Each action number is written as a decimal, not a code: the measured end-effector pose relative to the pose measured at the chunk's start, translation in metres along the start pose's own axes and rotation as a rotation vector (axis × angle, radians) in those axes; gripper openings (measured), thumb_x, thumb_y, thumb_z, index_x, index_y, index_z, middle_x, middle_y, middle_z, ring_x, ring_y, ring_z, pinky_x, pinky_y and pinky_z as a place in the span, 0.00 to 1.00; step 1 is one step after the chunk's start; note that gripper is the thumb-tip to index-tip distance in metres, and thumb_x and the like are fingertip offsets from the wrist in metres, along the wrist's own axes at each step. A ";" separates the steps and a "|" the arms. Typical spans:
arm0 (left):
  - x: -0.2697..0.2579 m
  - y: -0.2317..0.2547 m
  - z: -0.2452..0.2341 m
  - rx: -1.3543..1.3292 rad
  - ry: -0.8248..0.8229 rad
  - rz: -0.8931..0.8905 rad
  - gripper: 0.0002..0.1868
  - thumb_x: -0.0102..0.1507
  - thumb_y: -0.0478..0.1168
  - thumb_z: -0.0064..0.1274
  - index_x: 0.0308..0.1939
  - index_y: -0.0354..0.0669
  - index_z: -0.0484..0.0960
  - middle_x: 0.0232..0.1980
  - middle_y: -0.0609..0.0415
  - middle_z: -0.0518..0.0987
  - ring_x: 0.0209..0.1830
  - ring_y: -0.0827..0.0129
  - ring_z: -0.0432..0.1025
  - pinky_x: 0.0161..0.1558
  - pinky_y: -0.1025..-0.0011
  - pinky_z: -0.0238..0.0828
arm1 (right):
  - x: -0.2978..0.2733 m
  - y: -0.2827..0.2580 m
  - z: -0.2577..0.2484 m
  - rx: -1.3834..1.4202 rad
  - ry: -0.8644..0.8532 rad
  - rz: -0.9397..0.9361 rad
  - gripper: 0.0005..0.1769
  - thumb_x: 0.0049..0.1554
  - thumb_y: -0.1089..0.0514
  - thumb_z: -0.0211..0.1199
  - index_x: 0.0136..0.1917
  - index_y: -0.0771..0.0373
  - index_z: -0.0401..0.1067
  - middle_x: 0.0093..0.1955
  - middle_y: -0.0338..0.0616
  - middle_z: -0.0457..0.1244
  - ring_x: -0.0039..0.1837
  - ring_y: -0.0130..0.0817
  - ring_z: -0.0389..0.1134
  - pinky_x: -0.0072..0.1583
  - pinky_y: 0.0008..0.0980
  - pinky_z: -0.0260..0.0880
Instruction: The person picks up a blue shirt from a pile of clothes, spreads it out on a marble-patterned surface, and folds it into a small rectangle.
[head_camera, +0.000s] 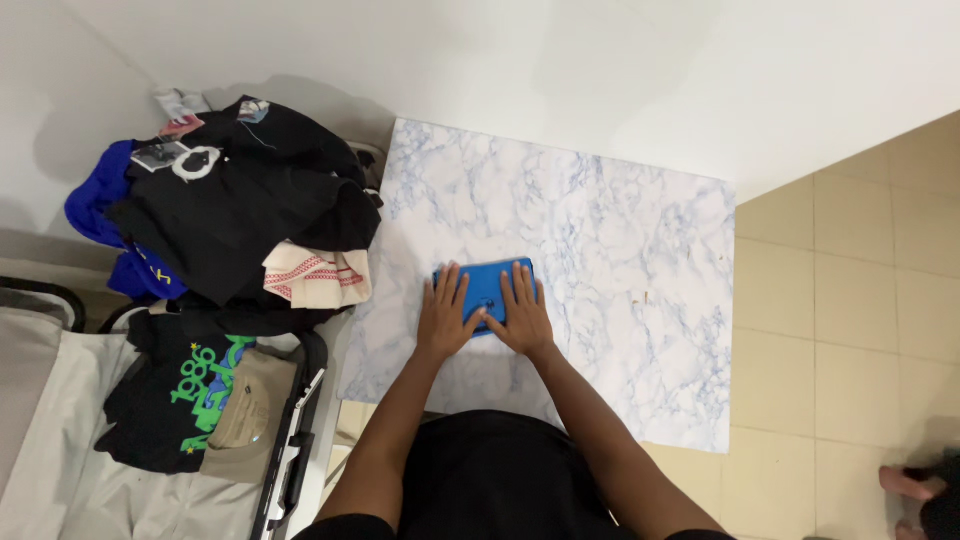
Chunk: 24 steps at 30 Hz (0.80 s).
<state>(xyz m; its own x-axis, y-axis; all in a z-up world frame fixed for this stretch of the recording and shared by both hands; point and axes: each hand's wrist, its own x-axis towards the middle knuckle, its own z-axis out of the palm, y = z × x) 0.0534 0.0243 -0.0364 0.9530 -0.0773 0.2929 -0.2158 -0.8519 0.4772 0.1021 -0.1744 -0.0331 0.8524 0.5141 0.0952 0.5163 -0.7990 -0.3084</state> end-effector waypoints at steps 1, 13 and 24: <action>-0.005 0.000 -0.002 0.001 0.001 -0.005 0.40 0.65 0.57 0.50 0.72 0.33 0.63 0.79 0.37 0.54 0.81 0.45 0.46 0.73 0.39 0.40 | -0.008 0.000 -0.001 0.009 0.014 0.013 0.51 0.60 0.30 0.51 0.81 0.68 0.48 0.85 0.63 0.37 0.85 0.58 0.35 0.78 0.62 0.36; -0.004 -0.006 0.018 0.344 -0.044 -0.166 0.37 0.67 0.53 0.48 0.75 0.36 0.63 0.82 0.39 0.53 0.83 0.47 0.46 0.76 0.41 0.40 | -0.009 0.022 0.004 -0.110 0.060 0.202 0.45 0.66 0.35 0.46 0.81 0.72 0.46 0.84 0.69 0.36 0.84 0.66 0.34 0.78 0.65 0.29; -0.018 0.011 0.012 0.105 -0.071 -0.011 0.40 0.64 0.58 0.51 0.74 0.40 0.66 0.81 0.45 0.55 0.82 0.52 0.48 0.73 0.35 0.41 | 0.006 -0.001 -0.001 0.081 -0.107 -0.038 0.41 0.65 0.38 0.49 0.83 0.59 0.48 0.86 0.64 0.34 0.86 0.60 0.33 0.79 0.57 0.37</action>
<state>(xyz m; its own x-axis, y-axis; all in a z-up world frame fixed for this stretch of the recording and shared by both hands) 0.0359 0.0104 -0.0462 0.9688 -0.1006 0.2267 -0.1848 -0.9024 0.3893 0.1069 -0.1710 -0.0308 0.8165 0.5773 0.0077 0.5358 -0.7528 -0.3823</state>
